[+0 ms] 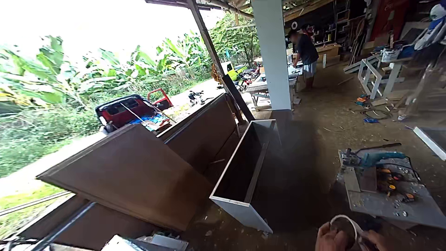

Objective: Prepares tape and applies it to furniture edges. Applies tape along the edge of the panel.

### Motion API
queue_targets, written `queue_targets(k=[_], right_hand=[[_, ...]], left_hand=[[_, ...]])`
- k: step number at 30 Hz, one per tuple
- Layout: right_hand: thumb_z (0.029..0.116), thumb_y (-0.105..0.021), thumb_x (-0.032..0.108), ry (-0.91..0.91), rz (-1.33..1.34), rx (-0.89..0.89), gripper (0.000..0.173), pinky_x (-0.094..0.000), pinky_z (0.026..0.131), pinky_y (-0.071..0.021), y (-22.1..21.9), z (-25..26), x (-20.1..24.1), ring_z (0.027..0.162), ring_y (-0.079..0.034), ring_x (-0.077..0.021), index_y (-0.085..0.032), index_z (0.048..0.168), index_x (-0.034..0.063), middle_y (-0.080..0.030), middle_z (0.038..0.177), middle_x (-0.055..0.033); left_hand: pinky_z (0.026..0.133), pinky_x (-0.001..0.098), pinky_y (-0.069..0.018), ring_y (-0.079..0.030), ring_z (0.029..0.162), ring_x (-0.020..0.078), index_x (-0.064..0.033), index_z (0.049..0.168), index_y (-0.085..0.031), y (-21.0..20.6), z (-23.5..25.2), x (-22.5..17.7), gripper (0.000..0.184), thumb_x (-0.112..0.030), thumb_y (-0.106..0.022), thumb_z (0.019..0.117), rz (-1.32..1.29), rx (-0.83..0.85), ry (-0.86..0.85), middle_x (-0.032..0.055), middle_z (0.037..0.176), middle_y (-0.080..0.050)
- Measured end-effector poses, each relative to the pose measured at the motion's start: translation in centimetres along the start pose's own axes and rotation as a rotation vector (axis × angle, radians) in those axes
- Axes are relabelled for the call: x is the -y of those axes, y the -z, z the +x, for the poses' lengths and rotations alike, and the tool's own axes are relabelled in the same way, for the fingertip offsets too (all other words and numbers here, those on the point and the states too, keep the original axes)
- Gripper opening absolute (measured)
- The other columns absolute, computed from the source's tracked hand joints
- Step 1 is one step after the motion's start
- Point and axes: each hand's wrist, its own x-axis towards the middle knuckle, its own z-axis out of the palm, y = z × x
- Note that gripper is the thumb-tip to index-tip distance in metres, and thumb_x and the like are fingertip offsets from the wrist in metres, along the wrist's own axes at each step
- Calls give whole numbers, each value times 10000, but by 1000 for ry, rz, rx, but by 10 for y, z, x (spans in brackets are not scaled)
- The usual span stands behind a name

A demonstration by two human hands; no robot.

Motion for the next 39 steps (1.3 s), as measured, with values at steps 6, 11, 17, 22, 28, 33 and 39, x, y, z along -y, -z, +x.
queue_targets(k=[6,11,17,22,28,33,39], right_hand=[[1062,-512,223,129,-16,-162,239,-274,822,-586,-3,8,-7,912,-658,-111,-624,1177,46,-653,1008,-96],[1071,-534,242,89,86,-156,232,-236,832,-569,-1,7,-6,924,-633,-81,-564,1172,36,-619,1031,-77],[1077,-514,251,115,32,-161,222,-259,827,-555,3,8,-10,918,-619,-114,-585,1168,61,-601,997,-81],[1082,-501,214,138,36,-132,178,-246,780,-530,9,13,-13,862,-578,-123,-592,1107,63,-550,946,-77],[1072,-503,221,91,48,-83,173,-240,737,-526,13,17,-14,832,-565,-112,-554,1056,56,-532,940,-70],[1074,-511,206,143,-12,-167,275,-229,779,-536,14,17,-13,874,-586,-114,-601,1289,58,-563,984,-92],[1066,-501,159,213,-5,-225,161,-188,728,-485,12,13,-17,828,-524,-99,-618,1142,79,-483,946,-70]], left_hand=[[1143,487,-415,-696,1001,151,-54,967,-719,3,11,-6,153,-201,-720,922,-92,-49,-29,43,926,-738],[1173,507,-395,-694,1026,151,-42,977,-682,-5,12,2,141,-167,-729,932,-241,-47,-77,44,921,-728],[1198,533,-358,-692,1061,168,-35,980,-665,-11,16,8,150,-167,-725,942,-326,-40,-127,62,934,-728],[1192,537,-354,-693,985,144,-57,950,-656,-13,23,8,134,-172,-725,943,-295,-35,-132,37,885,-711],[1199,542,-351,-700,1028,146,-61,977,-686,-14,30,12,108,-150,-727,931,-288,-28,-136,26,917,-736],[1200,548,-346,-698,1043,162,-50,976,-675,-16,36,9,109,-129,-732,927,-357,-36,-149,42,927,-733],[1200,560,-339,-698,1018,159,-54,953,-675,-19,35,5,95,-135,-720,931,-347,-37,-155,35,899,-723]])
